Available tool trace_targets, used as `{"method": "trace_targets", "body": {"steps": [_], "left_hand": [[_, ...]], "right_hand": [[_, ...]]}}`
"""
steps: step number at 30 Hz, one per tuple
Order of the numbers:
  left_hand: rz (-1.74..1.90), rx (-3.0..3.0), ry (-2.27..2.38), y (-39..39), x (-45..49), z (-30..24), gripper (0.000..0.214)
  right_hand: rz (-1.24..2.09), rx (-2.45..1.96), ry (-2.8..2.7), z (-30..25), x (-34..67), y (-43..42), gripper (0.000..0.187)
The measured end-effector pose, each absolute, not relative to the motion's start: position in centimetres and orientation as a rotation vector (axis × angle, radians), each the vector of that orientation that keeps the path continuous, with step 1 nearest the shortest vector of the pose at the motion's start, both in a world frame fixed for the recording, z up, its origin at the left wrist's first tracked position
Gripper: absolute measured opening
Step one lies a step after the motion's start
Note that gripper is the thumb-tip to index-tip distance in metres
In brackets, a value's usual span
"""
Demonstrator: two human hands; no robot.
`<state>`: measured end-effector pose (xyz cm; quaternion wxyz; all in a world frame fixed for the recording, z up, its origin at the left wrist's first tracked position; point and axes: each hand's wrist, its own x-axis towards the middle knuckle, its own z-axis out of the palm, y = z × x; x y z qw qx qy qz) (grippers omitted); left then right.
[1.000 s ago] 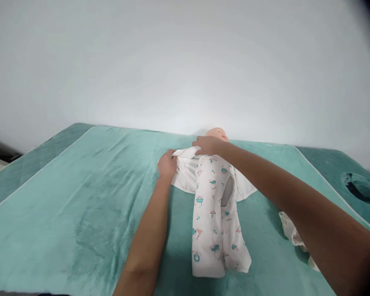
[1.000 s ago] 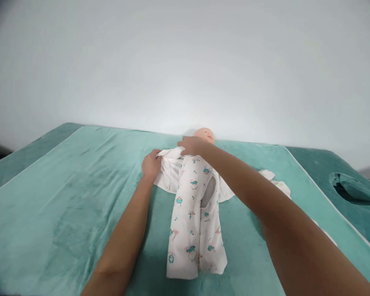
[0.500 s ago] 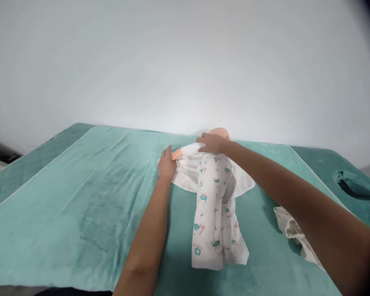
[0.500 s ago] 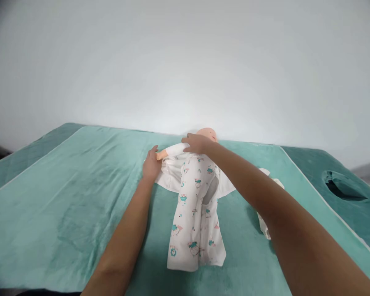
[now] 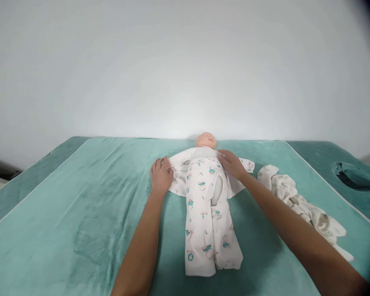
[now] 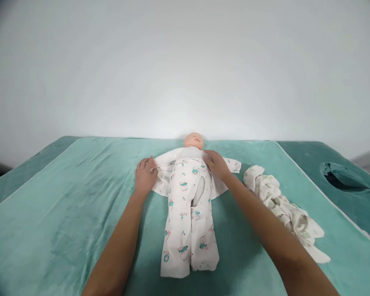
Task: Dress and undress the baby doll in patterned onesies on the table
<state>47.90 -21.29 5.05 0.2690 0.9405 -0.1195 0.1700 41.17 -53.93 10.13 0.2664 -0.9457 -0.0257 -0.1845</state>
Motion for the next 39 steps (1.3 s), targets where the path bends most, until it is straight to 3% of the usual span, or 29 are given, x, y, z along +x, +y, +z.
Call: {"method": "trace_targets", "body": {"steps": [5, 12, 20, 27, 33, 39], "left_hand": [[0.488, 2.321, -0.547, -26.1, 46.6, 8.5, 0.043], [0.132, 2.533, -1.103, -38.4, 47.5, 14.6, 0.039], [0.138, 2.746, -1.193, -39.1, 48.2, 14.0, 0.043], [-0.033, 2.881, -1.156, -36.7, 48.7, 16.2, 0.045], [-0.106, 2.939, -1.313, -42.1, 48.6, 15.5, 0.032], [-0.06, 2.981, -1.287, -45.5, 48.3, 12.9, 0.046]], "right_hand": [[-0.801, -2.619, 0.303, 4.8, 36.4, -60.5, 0.048], [-0.915, -2.542, 0.437, 4.6, 37.9, -61.5, 0.039], [-0.799, -2.577, 0.48, 5.7, 37.5, -61.1, 0.02], [-0.823, -2.314, 0.61, 6.0, 37.7, -61.3, 0.019], [-0.822, -2.218, 0.684, 5.9, 38.1, -61.2, 0.014], [-0.814, -2.166, 0.656, 6.0, 38.4, -61.0, 0.013]]}}
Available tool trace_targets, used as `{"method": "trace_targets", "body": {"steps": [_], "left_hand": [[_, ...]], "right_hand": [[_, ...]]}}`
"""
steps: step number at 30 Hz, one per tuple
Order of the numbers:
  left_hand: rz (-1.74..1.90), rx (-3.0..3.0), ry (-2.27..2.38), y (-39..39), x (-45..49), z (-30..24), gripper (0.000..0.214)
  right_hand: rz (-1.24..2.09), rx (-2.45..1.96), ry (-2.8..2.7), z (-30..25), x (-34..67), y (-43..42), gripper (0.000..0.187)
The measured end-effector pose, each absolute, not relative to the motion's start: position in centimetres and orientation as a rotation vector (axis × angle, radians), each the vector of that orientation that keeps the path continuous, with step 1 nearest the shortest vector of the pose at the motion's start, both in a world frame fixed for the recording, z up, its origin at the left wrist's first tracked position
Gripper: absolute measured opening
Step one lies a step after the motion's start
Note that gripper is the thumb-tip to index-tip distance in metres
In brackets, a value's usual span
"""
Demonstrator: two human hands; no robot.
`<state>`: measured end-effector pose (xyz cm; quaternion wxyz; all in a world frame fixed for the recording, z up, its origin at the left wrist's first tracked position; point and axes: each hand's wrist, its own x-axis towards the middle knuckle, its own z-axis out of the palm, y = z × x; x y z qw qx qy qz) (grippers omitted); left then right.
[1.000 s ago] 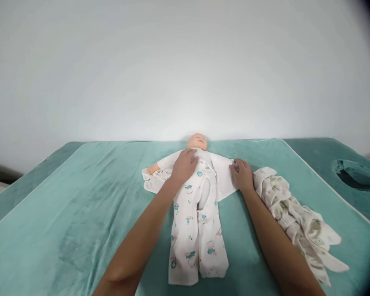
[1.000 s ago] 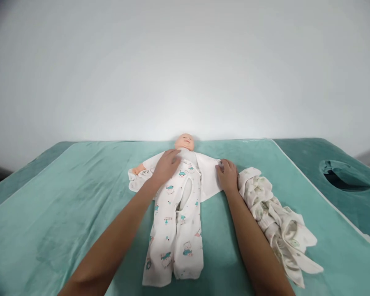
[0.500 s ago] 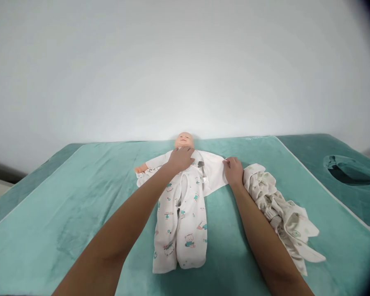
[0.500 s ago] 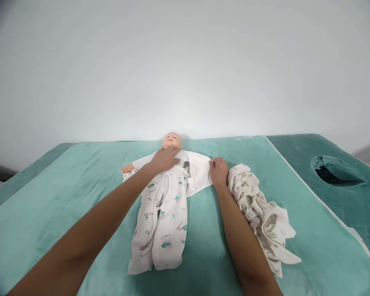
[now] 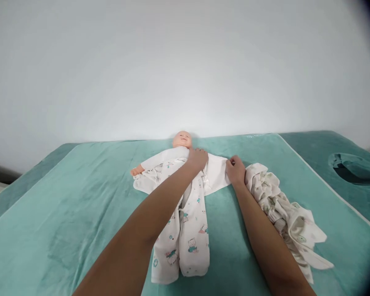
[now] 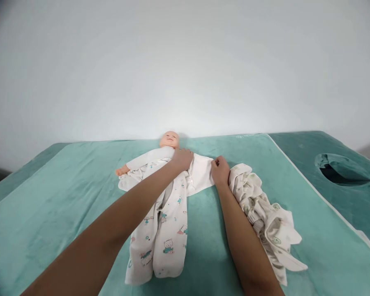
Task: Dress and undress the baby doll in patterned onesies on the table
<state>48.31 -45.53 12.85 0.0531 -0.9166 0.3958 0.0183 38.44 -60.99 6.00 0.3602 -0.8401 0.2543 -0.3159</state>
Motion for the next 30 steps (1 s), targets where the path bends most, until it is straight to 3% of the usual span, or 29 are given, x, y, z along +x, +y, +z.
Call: {"method": "trace_targets", "body": {"steps": [17, 21, 26, 30], "left_hand": [[-0.154, -2.919, 1.205, -34.8, 50.7, 19.8, 0.022], [-0.125, -2.93, 1.173, -36.6, 49.9, 18.9, 0.03], [-0.112, -2.833, 1.202, -41.2, 48.1, 15.9, 0.034], [-0.182, -2.902, 1.322, -40.5, 46.1, 15.5, 0.032]], "right_hand": [[-0.909, -1.797, 0.821, 6.4, 39.5, -61.4, 0.011], [-0.876, -1.777, 0.77, 5.9, 39.9, -61.3, 0.011], [-0.86, -1.736, 0.694, 5.4, 40.3, -61.3, 0.025], [-0.98, -1.81, 0.642, 5.9, 39.4, -60.7, 0.028]]}}
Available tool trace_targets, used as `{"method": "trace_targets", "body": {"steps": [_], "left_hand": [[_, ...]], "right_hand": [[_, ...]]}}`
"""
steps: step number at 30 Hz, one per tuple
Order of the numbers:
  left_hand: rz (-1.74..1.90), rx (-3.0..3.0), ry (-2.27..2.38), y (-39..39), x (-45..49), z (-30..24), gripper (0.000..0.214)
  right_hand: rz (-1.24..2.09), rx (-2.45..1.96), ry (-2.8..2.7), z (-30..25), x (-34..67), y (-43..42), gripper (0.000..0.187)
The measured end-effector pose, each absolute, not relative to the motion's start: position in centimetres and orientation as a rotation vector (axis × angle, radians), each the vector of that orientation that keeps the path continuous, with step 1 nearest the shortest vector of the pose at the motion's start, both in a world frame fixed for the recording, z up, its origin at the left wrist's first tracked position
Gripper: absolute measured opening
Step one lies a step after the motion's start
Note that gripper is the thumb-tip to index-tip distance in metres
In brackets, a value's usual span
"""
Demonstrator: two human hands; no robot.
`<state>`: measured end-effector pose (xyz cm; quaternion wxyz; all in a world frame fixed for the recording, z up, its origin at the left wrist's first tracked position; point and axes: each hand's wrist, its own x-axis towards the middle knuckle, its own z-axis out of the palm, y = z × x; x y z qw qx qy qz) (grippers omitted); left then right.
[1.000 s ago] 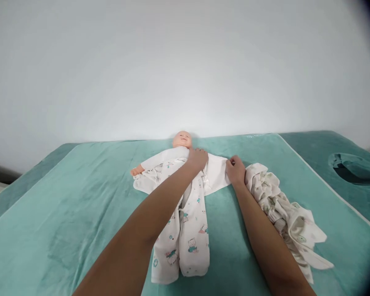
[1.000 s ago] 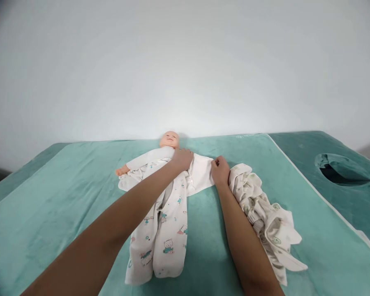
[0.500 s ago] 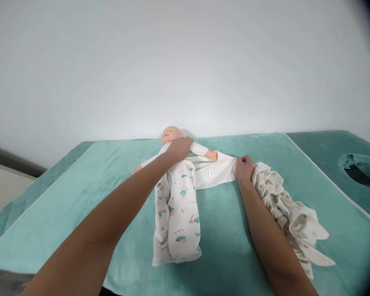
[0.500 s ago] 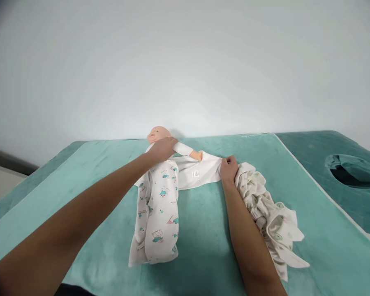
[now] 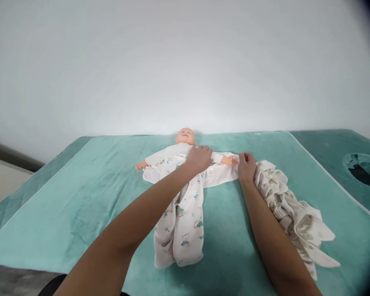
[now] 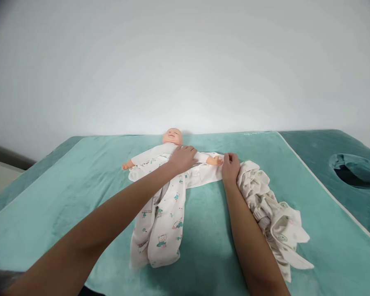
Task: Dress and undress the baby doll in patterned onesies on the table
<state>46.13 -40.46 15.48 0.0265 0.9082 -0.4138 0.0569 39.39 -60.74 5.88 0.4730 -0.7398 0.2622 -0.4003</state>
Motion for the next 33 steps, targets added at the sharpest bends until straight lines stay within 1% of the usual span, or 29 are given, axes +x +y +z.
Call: {"method": "trace_targets", "body": {"steps": [2, 4, 5, 7, 9, 11, 14, 17, 18, 20, 23, 26, 28, 30, 33], "left_hand": [[0.261, 2.603, -1.219, -37.6, 45.4, 15.7, 0.031], [0.364, 2.388, -1.055, -33.6, 45.0, 15.5, 0.03], [0.411, 2.298, -0.932, -31.5, 44.9, 15.1, 0.029], [0.436, 2.153, -0.609, -27.7, 44.9, 13.6, 0.027], [0.301, 2.018, -0.316, -24.8, 45.2, 11.6, 0.031], [0.132, 1.875, -0.193, -23.0, 45.3, 9.5, 0.038], [-0.033, 1.713, -0.283, -21.6, 45.5, 7.6, 0.048], [-0.164, 1.677, -0.403, -20.5, 45.6, 7.3, 0.056], [-0.193, 1.693, -0.419, -20.2, 45.6, 7.3, 0.056], [-0.203, 1.768, -0.424, -19.8, 45.4, 7.6, 0.048], [-0.047, 1.885, -0.45, -20.1, 44.8, 7.8, 0.034], [0.198, 1.906, -0.512, -20.8, 44.0, 7.7, 0.034], [0.282, 1.892, -0.521, -21.1, 43.6, 7.6, 0.033], [0.253, 1.868, -0.498, -20.9, 43.4, 7.6, 0.036], [-0.006, 1.816, -0.494, -19.3, 43.2, 7.7, 0.034]], "right_hand": [[-1.127, -1.987, 0.497, 6.4, 38.4, -59.4, 0.026], [-1.157, -2.122, 0.253, 6.8, 37.5, -57.2, 0.025], [-1.074, -2.126, 0.127, 6.9, 37.3, -55.8, 0.025], [-0.782, -2.029, -0.074, 6.9, 37.3, -52.8, 0.028], [-0.517, -1.89, -0.157, 6.6, 38.2, -50.1, 0.037], [-0.411, -1.795, -0.127, 6.2, 39.5, -48.4, 0.045], [-0.395, -1.739, -0.047, 5.8, 41.0, -47.4, 0.037], [-0.348, -1.721, -0.036, 5.7, 41.3, -47.3, 0.031], [-0.342, -1.712, -0.036, 5.7, 41.2, -47.3, 0.031], [-0.352, -1.686, -0.028, 5.7, 40.9, -47.1, 0.03], [-0.388, -1.638, 0.006, 5.8, 40.6, -46.7, 0.03], [-0.407, -1.6, 0.035, 5.9, 40.4, -46.2, 0.03], [-0.398, -1.567, 0.051, 5.9, 40.2, -46.1, 0.03], [-0.376, -1.509, 0.062, 6.0, 39.8, -46.2, 0.031], [-0.358, -1.409, 0.069, 6.0, 39.0, -46.4, 0.035]]}}
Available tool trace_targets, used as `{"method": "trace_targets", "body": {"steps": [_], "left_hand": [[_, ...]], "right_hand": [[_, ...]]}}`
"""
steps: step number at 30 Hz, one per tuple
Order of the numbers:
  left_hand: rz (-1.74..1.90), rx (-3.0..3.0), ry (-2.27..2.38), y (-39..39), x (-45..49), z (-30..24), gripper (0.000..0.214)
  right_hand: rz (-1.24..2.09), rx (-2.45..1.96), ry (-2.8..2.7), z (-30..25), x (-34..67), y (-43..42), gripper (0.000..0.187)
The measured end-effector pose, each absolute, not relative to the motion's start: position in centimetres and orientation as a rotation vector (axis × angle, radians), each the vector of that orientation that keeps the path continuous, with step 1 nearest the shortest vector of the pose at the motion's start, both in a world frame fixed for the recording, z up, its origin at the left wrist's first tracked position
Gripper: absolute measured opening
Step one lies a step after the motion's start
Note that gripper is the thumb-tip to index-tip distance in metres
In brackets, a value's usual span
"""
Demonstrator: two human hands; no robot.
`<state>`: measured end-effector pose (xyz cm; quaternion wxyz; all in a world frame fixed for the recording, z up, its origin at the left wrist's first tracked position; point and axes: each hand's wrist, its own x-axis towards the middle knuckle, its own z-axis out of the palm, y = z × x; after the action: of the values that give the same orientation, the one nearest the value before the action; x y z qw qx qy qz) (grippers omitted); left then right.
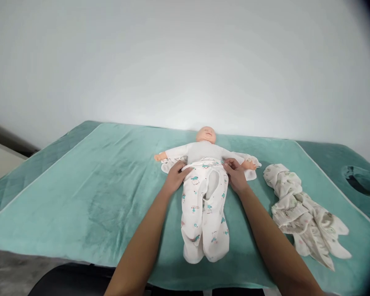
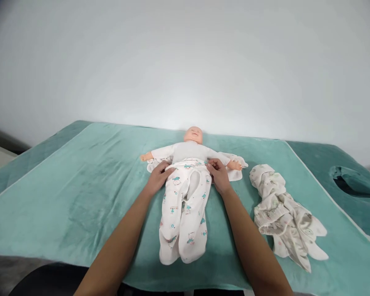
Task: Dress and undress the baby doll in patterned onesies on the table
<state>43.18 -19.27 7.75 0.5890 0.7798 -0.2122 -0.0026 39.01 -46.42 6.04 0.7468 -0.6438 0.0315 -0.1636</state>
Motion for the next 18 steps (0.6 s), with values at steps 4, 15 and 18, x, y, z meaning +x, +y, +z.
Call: {"method": "trace_targets", "body": {"steps": [4, 15, 18], "left_hand": [[-0.448, 1.69, -0.648, -16.4, 42.5, 8.4, 0.058], [0.054, 1.884, -0.696, -17.5, 39.0, 7.2, 0.029], [0.153, 1.911, -0.624, -17.7, 37.8, 6.6, 0.028]], "right_hand": [[-0.346, -1.386, 0.059, 6.2, 37.9, -46.5, 0.044], [-0.213, -1.711, -0.157, 5.8, 32.6, -45.7, 0.074], [-0.157, -1.829, -0.121, 5.7, 30.7, -45.4, 0.058]]}}
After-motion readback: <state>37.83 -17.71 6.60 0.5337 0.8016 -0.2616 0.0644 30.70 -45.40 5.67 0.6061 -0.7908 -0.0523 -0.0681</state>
